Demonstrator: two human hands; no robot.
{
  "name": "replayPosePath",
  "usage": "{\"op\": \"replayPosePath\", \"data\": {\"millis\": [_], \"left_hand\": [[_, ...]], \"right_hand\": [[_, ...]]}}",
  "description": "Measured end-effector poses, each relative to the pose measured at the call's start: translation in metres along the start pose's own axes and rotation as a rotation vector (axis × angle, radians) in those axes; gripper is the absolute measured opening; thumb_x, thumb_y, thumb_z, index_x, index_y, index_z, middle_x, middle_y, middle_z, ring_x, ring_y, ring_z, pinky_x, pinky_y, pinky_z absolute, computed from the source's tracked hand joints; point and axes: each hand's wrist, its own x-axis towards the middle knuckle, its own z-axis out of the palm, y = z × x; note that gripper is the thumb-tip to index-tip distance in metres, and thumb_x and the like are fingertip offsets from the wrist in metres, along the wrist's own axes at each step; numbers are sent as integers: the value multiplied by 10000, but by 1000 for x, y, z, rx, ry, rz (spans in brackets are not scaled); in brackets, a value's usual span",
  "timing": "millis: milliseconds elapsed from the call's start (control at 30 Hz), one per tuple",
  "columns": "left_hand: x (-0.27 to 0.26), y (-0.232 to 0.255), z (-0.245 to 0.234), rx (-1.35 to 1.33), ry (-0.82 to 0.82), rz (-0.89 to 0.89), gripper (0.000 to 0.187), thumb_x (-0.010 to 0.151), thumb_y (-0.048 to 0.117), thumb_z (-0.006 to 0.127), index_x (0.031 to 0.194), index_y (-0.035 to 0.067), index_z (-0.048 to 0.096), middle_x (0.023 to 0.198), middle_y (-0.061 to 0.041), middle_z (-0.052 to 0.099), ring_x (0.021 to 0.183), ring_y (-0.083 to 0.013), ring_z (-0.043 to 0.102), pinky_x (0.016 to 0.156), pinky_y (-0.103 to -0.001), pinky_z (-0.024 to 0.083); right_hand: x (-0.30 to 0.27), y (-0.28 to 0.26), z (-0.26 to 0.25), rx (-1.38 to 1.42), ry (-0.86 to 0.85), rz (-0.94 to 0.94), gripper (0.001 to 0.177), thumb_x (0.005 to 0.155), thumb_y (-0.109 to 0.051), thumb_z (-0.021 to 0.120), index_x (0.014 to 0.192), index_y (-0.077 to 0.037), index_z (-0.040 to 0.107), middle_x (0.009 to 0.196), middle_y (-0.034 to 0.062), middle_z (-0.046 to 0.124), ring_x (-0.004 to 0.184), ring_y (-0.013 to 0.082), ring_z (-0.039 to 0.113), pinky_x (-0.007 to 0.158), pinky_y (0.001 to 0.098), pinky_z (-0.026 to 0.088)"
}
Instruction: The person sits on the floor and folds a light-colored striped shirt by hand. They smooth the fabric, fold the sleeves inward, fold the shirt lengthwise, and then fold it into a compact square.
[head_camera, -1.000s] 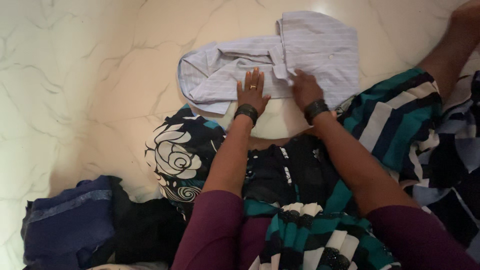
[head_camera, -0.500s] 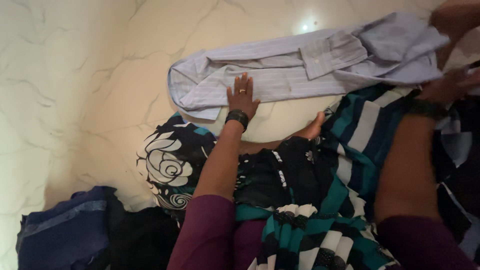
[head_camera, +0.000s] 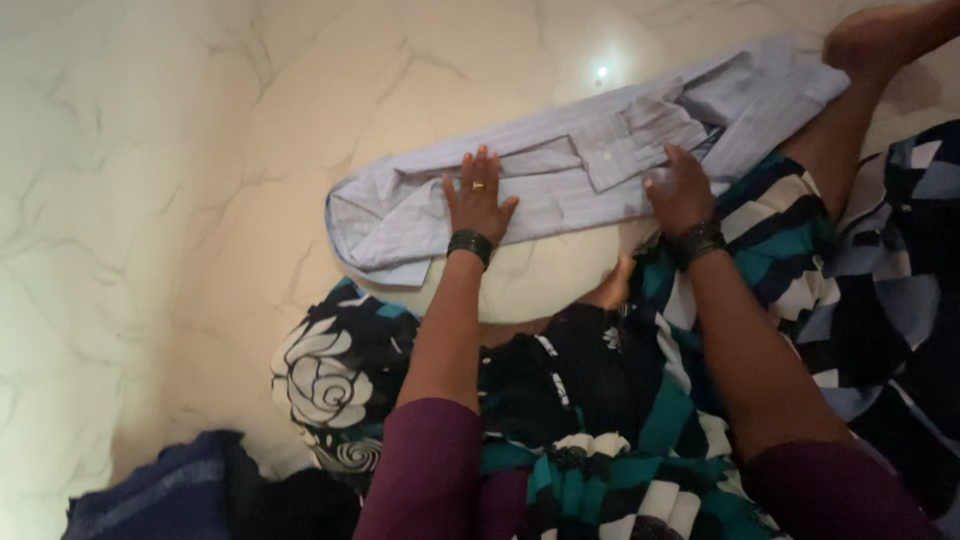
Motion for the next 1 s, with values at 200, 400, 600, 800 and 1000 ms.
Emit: {"op": "replayPosePath", "data": {"millis": [200, 400, 600, 800, 1000], "left_hand": [[10, -33, 4, 3, -76, -70, 867, 953, 652, 501, 1633, 214, 189, 1722, -10, 58, 1582, -268, 43, 1206, -655, 41], [-13, -105, 2, 44, 58, -216, 829, 979, 610, 509, 1642, 192, 238, 1732, -28, 105, 1586, -291, 78, 1222, -660, 58], [-7, -105, 14, 61, 207, -344, 733, 1005, 514, 585, 1598, 167, 328, 1732, -29, 173, 1620, -291, 167, 1227, -716, 99], [-8, -48, 13, -6, 172, -224, 830, 971, 524, 572, 1615, 98, 269, 1712, -97, 151, 1568, -338, 155, 1169, -718, 112], [-13, -45, 8, 20, 149, -228, 853, 965, 547, 563, 1613, 89, 251, 1719, -111, 140, 1576, -336, 129, 1193, -693, 117]], "right_hand": [[0, 52, 17, 198, 118, 127, 781, 983, -164, 710, 1603, 47, 284, 1613, 298, 387, 1477, 407, 395, 1191, 428, 337], [10, 64, 14, 305, 277, 398, 788, 914, -124, 691, 1578, -5, 283, 1517, 251, 457, 1393, 356, 481, 1165, 384, 399], [14, -16, 10, -47, 192, 9, 700, 916, -74, 700, 1545, 2, 401, 1501, 271, 481, 1418, 461, 442, 1233, 511, 340], [44, -103, 77, -30, -91, -407, 653, 852, -123, 658, 1467, -9, 471, 1554, 261, 432, 1463, 462, 381, 1230, 523, 321], [70, -125, 113, -246, -150, -369, 585, 766, -192, 669, 1342, -130, 585, 1512, 212, 488, 1395, 467, 424, 1008, 553, 448]]}}
